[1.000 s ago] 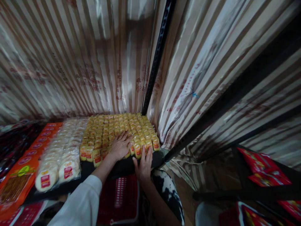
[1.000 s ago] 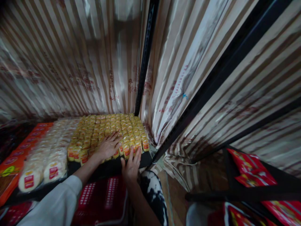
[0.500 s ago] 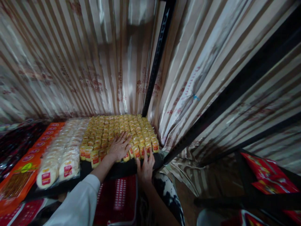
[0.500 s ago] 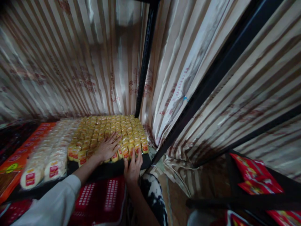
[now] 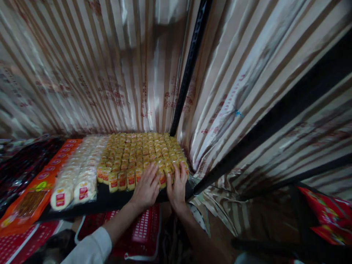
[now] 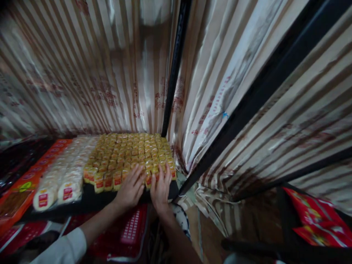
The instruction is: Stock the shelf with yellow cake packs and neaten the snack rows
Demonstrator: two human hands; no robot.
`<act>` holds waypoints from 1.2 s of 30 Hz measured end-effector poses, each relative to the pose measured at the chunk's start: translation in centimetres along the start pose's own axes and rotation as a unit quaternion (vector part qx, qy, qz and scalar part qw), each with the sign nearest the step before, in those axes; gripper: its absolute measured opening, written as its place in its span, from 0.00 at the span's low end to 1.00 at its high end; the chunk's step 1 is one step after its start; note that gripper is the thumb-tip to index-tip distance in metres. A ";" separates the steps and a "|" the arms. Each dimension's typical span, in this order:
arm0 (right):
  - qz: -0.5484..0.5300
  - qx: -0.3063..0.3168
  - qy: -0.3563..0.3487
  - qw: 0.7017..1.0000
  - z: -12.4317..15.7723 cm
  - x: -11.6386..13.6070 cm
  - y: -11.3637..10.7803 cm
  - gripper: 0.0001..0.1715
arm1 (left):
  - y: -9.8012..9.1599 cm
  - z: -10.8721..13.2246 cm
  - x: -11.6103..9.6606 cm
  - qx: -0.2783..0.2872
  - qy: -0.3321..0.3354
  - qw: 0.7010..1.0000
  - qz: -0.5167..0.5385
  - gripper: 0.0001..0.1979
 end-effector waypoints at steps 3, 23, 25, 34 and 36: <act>-0.023 0.055 -0.051 0.997 -2.1 0.8 0.3 0.24 | -0.8 4.5 -0.8 0.050 0.037 0.998 -0.031 0.24; 0.081 0.417 -0.320 0.847 -10.0 11.3 13.9 0.34 | -1.6 9.8 4.6 0.048 -0.064 0.996 -0.027 0.25; 0.079 0.411 -0.327 0.847 -9.6 11.1 13.9 0.34 | -1.9 9.6 4.6 0.047 -0.072 0.996 -0.004 0.26; 0.098 0.414 -0.335 0.841 -8.9 11.2 13.5 0.34 | -2.6 9.6 4.6 0.051 -0.074 0.995 0.042 0.25; 0.104 0.420 -0.328 0.839 -8.9 11.3 13.4 0.34 | -2.6 9.7 4.6 0.049 -0.069 0.995 0.047 0.24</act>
Point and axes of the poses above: each hand's wrist, its own z-axis away from the middle knuckle, its own y-axis out of the palm, x = y × z, the point moved 1 cm from there along -z, towards the middle knuckle, and after that the axes turned 13 degrees about z, right-handed, at the moved point
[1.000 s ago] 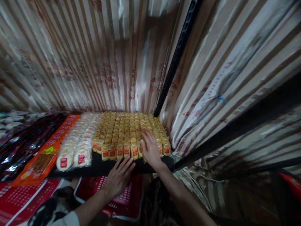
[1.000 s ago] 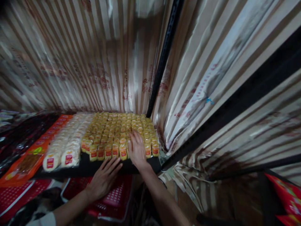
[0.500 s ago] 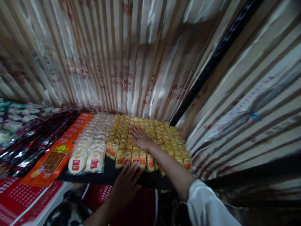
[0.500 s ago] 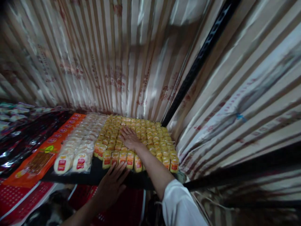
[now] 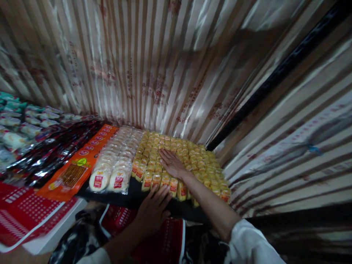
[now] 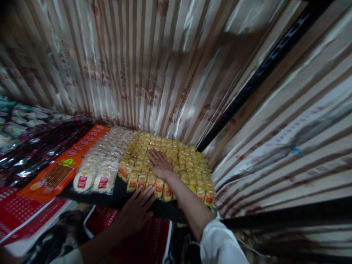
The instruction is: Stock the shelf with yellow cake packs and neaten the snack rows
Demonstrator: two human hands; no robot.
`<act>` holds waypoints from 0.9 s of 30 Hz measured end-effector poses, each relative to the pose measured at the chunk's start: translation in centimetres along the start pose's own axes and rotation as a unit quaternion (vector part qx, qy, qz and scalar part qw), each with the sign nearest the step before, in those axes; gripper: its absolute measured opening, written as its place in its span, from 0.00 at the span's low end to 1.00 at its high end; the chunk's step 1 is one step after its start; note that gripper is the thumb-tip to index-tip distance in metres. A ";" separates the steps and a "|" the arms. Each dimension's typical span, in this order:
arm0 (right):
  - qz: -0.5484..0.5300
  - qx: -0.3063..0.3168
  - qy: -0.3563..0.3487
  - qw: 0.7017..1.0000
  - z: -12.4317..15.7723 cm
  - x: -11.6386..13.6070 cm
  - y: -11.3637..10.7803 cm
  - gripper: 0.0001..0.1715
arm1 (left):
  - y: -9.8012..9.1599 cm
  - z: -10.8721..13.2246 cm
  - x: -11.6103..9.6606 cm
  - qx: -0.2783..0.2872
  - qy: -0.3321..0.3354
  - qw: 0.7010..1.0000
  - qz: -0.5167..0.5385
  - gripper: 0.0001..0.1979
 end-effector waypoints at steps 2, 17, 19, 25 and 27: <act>0.004 0.001 -0.001 1.000 -0.1 0.1 -0.2 0.34 | 0.1 0.2 0.1 -0.004 0.006 1.000 0.004 0.24; -0.012 0.010 -0.099 0.995 -7.1 5.3 -1.4 0.36 | -1.8 1.7 2.1 -0.040 -0.061 0.997 -0.017 0.26; -0.002 0.017 -0.101 0.995 -7.2 5.4 -1.0 0.35 | -2.0 1.7 2.6 -0.036 -0.066 0.997 -0.023 0.26; 0.012 0.032 -0.121 0.992 -6.6 5.5 -0.9 0.35 | -2.1 1.8 3.6 -0.029 -0.063 0.997 -0.036 0.26; 0.010 0.031 -0.124 0.992 -6.3 5.6 -1.1 0.36 | -2.1 1.8 3.6 -0.026 -0.061 0.997 -0.040 0.25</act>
Point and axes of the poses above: each hand's wrist, its own z-axis away from the middle knuckle, its own y-axis out of the palm, x = y × z, the point moved 1 cm from there along -z, towards the middle knuckle, and after that the axes turned 13 degrees about z, right-handed, at the moved point
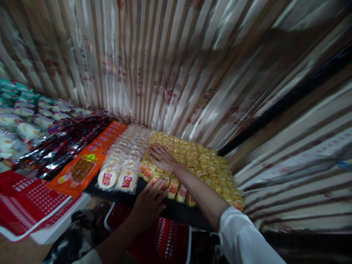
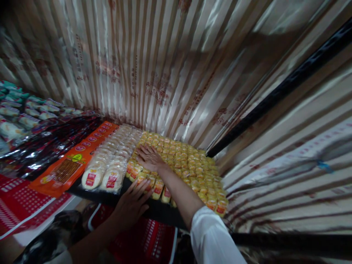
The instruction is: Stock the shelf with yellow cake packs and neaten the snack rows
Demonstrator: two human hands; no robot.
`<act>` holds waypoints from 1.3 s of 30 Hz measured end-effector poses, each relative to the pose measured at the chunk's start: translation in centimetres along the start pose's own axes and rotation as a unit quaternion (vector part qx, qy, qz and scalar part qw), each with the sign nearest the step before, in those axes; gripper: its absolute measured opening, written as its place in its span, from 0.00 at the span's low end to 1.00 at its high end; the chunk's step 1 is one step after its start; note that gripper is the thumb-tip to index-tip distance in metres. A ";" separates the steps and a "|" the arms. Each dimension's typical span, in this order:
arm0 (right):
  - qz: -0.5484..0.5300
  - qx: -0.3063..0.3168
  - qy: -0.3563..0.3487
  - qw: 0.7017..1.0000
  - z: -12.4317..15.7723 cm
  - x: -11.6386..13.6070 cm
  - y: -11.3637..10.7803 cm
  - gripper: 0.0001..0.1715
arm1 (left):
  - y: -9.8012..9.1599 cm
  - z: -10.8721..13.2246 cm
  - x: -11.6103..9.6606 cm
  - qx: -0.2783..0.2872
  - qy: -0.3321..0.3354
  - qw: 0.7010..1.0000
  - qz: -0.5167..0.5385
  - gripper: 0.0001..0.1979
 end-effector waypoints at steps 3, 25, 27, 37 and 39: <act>0.005 -0.009 -0.004 1.000 0.4 0.2 -0.2 0.36 | 0.0 0.0 -0.1 0.004 0.004 1.000 -0.006 0.25; -0.005 0.005 -0.008 1.000 1.5 1.1 -1.4 0.35 | 0.5 -0.2 -0.4 -0.036 0.018 0.998 -0.057 0.24; -0.007 0.008 -0.011 1.000 1.4 1.0 -1.3 0.35 | 0.5 -0.3 -0.4 -0.038 0.017 0.997 -0.058 0.23; -0.024 -0.055 0.071 0.996 -0.7 -2.3 -1.9 0.36 | 0.3 -0.4 -0.4 -0.042 0.025 0.995 -0.082 0.25; -0.018 -0.018 0.107 0.994 -1.6 -3.5 -1.5 0.37 | 0.3 -0.4 -0.4 -0.039 0.022 0.995 -0.084 0.25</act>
Point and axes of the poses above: each hand's wrist, its own z-axis away from the middle knuckle, its own y-axis out of the palm, x = y × z, the point moved 1 cm from there along -z, towards the middle knuckle, and after that the axes turned 13 degrees about z, right-handed, at the moved point
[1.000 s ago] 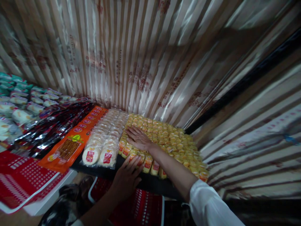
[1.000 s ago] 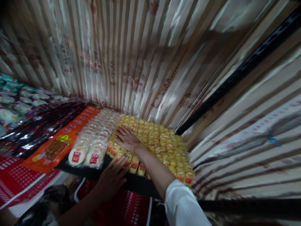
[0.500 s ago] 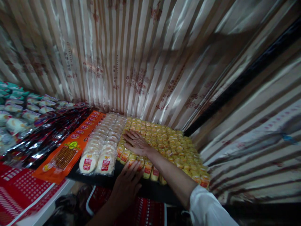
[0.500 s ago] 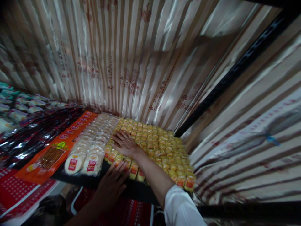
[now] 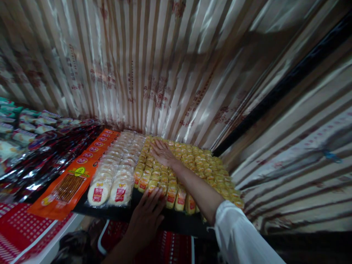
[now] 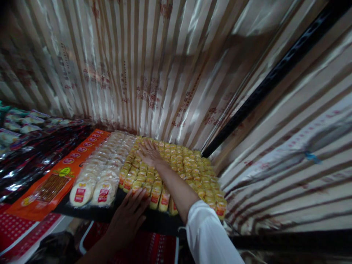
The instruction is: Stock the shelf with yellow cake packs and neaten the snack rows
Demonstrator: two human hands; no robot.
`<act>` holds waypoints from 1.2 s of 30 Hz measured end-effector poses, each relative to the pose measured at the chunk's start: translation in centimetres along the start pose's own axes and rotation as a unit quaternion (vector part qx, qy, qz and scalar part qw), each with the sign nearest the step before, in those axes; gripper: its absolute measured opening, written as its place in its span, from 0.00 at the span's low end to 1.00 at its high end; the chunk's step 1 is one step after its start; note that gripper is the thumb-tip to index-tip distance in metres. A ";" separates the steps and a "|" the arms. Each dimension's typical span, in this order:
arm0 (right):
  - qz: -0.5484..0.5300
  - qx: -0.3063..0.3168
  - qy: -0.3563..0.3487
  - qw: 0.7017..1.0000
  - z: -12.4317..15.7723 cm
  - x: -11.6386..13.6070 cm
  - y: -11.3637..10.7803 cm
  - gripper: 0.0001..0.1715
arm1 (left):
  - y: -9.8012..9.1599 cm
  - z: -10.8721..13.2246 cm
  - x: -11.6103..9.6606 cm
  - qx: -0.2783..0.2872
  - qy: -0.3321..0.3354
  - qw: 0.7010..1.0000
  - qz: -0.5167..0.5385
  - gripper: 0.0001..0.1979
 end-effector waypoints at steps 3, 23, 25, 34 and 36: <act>-0.001 0.053 0.004 0.999 -0.8 -0.9 1.0 0.40 | 0.1 0.0 0.1 0.000 0.001 1.000 0.001 0.26; 0.009 -0.006 -0.009 1.000 -0.9 -0.7 0.9 0.37 | 0.6 0.1 0.2 0.006 0.008 1.000 -0.010 0.28; 0.008 0.020 -0.012 1.000 -1.2 -0.6 1.1 0.37 | 0.8 0.2 0.2 0.007 0.010 1.000 -0.007 0.28; 0.002 -0.017 -0.005 1.000 -0.8 -0.8 0.8 0.37 | 1.3 0.3 0.1 -0.007 0.018 1.000 -0.023 0.28; 0.009 -0.025 0.016 1.000 -0.8 -1.6 0.6 0.37 | 1.1 0.3 0.1 -0.010 0.015 1.000 -0.021 0.27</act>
Point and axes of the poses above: each hand's wrist, its own z-axis away from the middle knuckle, its own y-axis out of the palm, x = y × z, the point moved 1 cm from there along -z, towards the middle knuckle, and after that the axes turned 13 degrees about z, right-handed, at the moved point
